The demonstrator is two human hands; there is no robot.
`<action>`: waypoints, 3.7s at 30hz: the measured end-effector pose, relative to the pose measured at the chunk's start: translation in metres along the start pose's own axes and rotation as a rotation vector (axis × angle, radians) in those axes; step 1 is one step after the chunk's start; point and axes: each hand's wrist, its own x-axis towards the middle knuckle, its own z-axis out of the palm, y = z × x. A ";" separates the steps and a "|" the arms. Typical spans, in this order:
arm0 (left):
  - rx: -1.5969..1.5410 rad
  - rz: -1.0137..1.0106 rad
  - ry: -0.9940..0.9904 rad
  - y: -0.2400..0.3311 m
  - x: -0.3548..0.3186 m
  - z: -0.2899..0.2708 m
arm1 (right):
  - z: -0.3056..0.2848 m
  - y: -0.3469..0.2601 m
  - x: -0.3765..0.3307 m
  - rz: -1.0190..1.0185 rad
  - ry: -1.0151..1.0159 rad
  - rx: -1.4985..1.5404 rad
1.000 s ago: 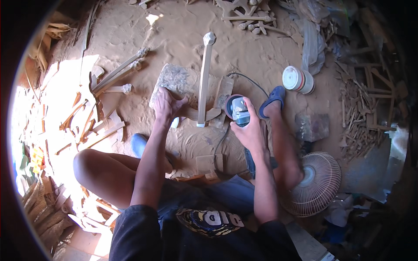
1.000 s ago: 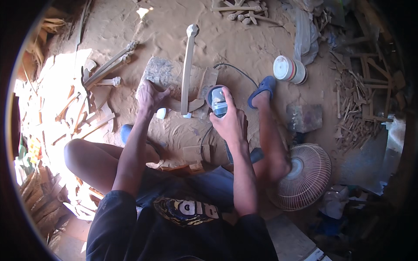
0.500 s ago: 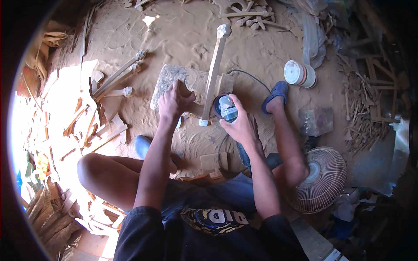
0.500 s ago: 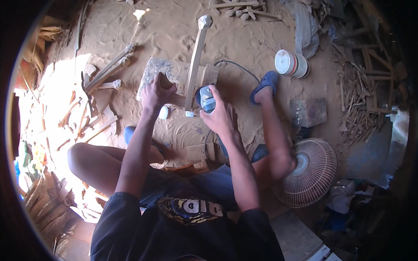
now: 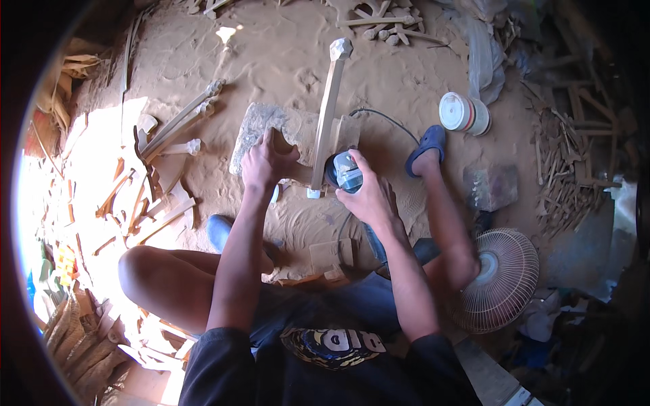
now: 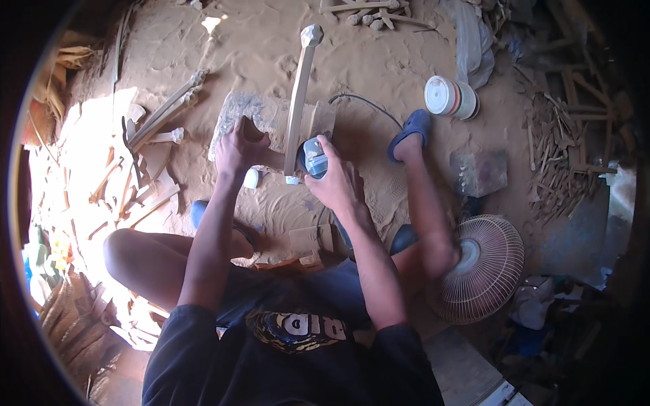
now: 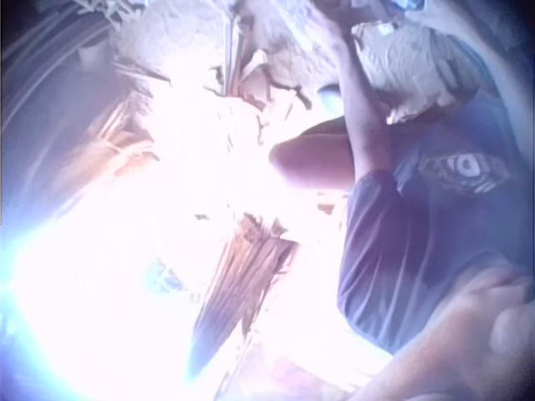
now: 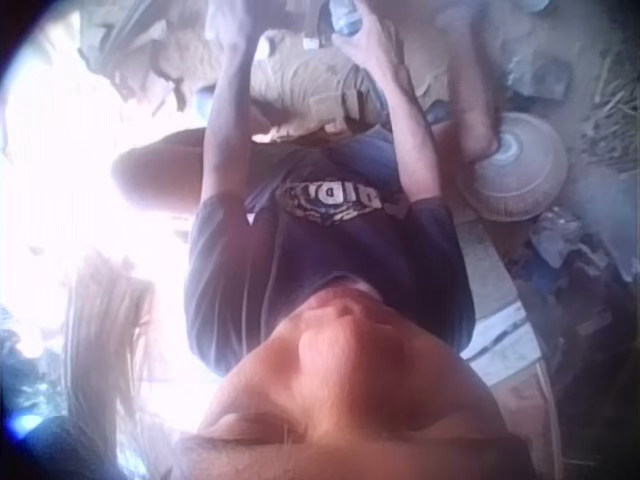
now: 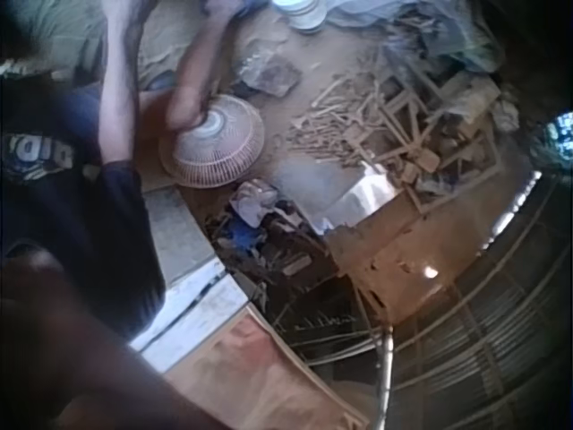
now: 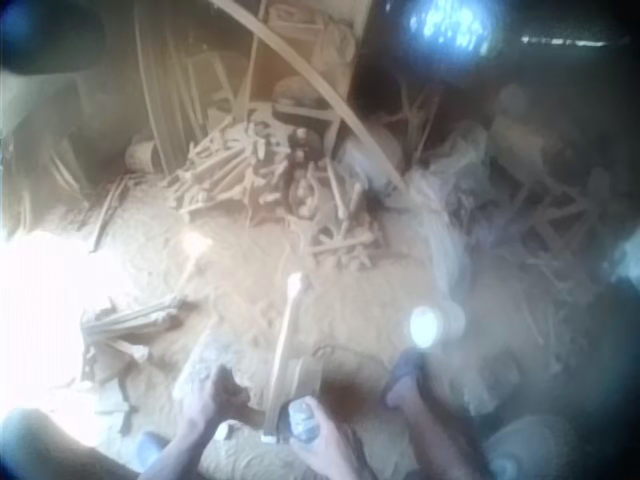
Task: The person sands a piece of wood using an angle grinder, turning the wood over and working on different sides.
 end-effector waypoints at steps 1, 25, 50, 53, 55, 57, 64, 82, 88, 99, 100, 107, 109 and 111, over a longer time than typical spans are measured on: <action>-0.003 0.006 0.006 0.000 -0.001 0.001 | 0.000 -0.003 -0.001 -0.009 0.010 -0.015; 0.009 0.119 0.182 0.002 -0.009 0.010 | -0.003 0.059 0.016 -0.034 0.099 0.238; -0.119 -0.002 0.063 -0.004 -0.004 0.027 | -0.028 0.078 -0.013 -0.041 0.273 0.265; -0.138 -0.094 -0.059 0.003 -0.002 0.039 | -0.031 0.101 -0.030 -0.099 0.362 0.409; 0.067 0.020 0.029 -0.022 -0.004 0.056 | -0.027 0.103 -0.037 -0.139 0.477 0.399; 0.139 0.501 0.214 -0.032 -0.013 0.062 | -0.023 0.104 -0.043 -0.120 0.472 0.469; 0.161 0.762 -0.192 -0.016 -0.021 0.089 | -0.014 0.105 -0.068 -0.107 0.532 0.449; 0.115 0.796 -0.355 -0.009 -0.014 0.093 | 0.042 0.087 -0.072 -0.332 0.395 -0.001; 0.169 0.767 -0.403 -0.006 -0.013 0.089 | 0.047 0.084 -0.069 -0.290 0.357 -0.025; 0.150 0.757 -0.418 -0.007 -0.013 0.091 | 0.047 0.083 -0.060 -0.286 0.370 -0.004; 0.145 0.761 -0.407 -0.008 -0.013 0.091 | 0.045 0.082 -0.058 -0.289 0.380 0.005; 0.187 0.741 -0.485 -0.005 -0.011 0.092 | 0.029 0.084 -0.035 -0.228 0.364 0.051; 0.187 0.743 -0.465 -0.006 -0.010 0.090 | 0.023 0.087 -0.025 -0.260 0.401 0.077; 0.189 0.736 -0.468 -0.006 -0.010 0.092 | 0.020 0.092 -0.016 -0.289 0.412 0.105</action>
